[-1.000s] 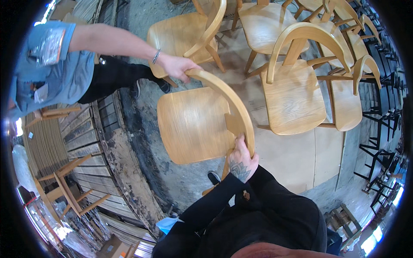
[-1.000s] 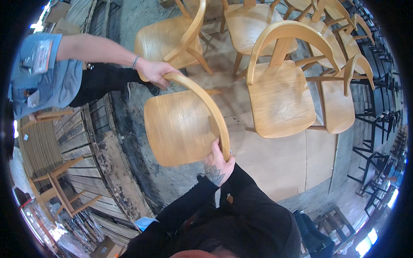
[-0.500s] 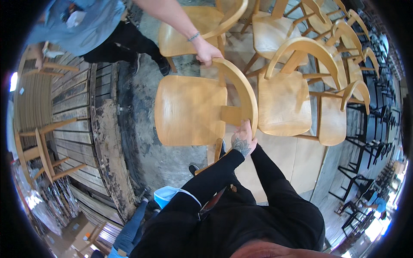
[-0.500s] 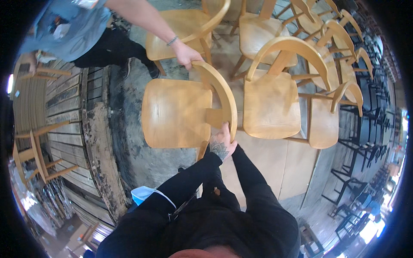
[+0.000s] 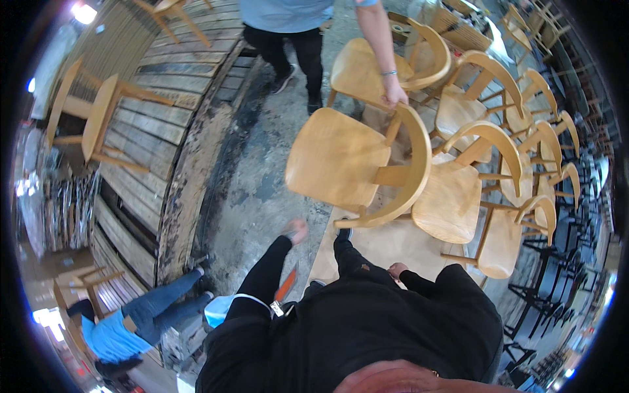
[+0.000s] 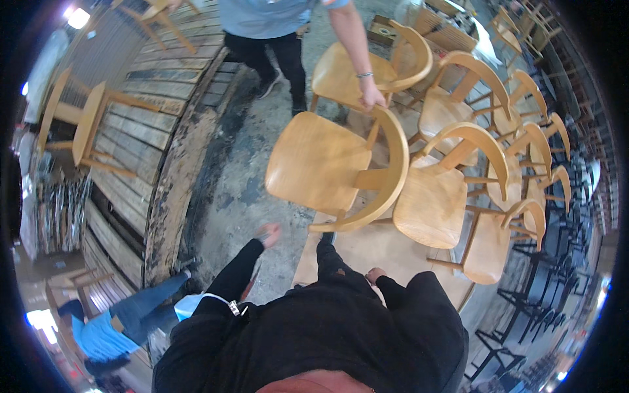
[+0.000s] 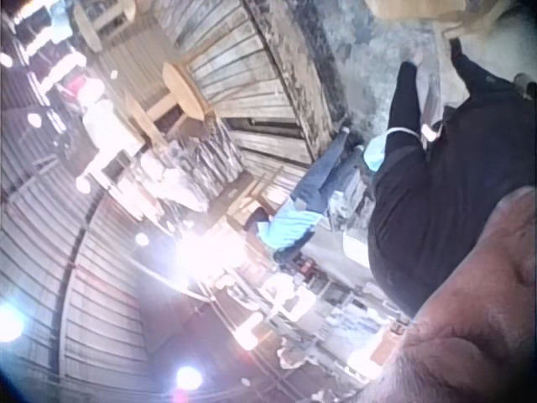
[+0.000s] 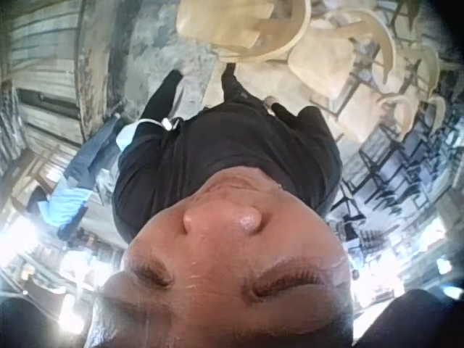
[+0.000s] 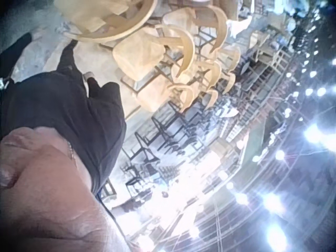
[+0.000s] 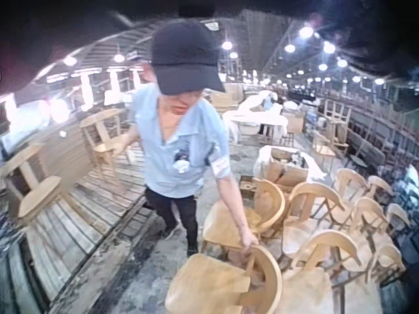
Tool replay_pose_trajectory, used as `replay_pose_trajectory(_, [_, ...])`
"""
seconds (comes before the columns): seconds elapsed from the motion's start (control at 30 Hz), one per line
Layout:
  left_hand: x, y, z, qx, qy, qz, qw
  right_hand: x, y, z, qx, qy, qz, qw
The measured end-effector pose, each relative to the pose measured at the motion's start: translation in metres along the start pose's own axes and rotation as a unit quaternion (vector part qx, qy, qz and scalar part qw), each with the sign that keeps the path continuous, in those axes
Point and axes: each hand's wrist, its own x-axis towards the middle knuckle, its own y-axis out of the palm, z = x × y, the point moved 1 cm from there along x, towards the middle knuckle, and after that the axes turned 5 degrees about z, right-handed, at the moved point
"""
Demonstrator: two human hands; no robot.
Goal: The person picks up a wooden chair, wipes its underside and legs with a cloth, and places it back down. The person repeats this process with another chair, wiping the seat and legs before setting it down.
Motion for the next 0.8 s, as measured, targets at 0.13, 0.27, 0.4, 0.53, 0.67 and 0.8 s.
replay_pose_trajectory(0.13, [-0.168, 0.033, 0.122, -0.026, -0.235, 0.017, 0.971, 0.002, 0.003, 0.047, -0.436, -0.228, -0.119, 0.863])
replay_pose_trajectory(0.27, [-0.343, 0.123, 0.163, -0.258, -0.393, 0.025, 0.882, -0.013, -0.017, 0.109, -0.516, -0.217, -0.166, 0.812])
replay_pose_trajectory(0.4, [-0.484, 0.26, 0.147, -0.366, -0.441, -0.088, 0.815, -0.04, 0.008, 0.187, -0.417, -0.194, -0.202, 0.865])
replay_pose_trajectory(0.53, [-0.566, 0.392, 0.078, -0.516, -0.561, -0.17, 0.624, -0.078, 0.072, 0.26, -0.491, -0.356, -0.132, 0.784])
replay_pose_trajectory(0.67, [-0.584, 0.477, 0.01, -0.584, -0.584, -0.204, 0.526, -0.096, 0.155, 0.325, -0.349, -0.386, 0.093, 0.849])
replay_pose_trajectory(0.8, [-0.535, 0.504, -0.04, -0.623, -0.547, -0.189, 0.526, -0.103, 0.209, 0.381, -0.454, -0.418, 0.212, 0.758])
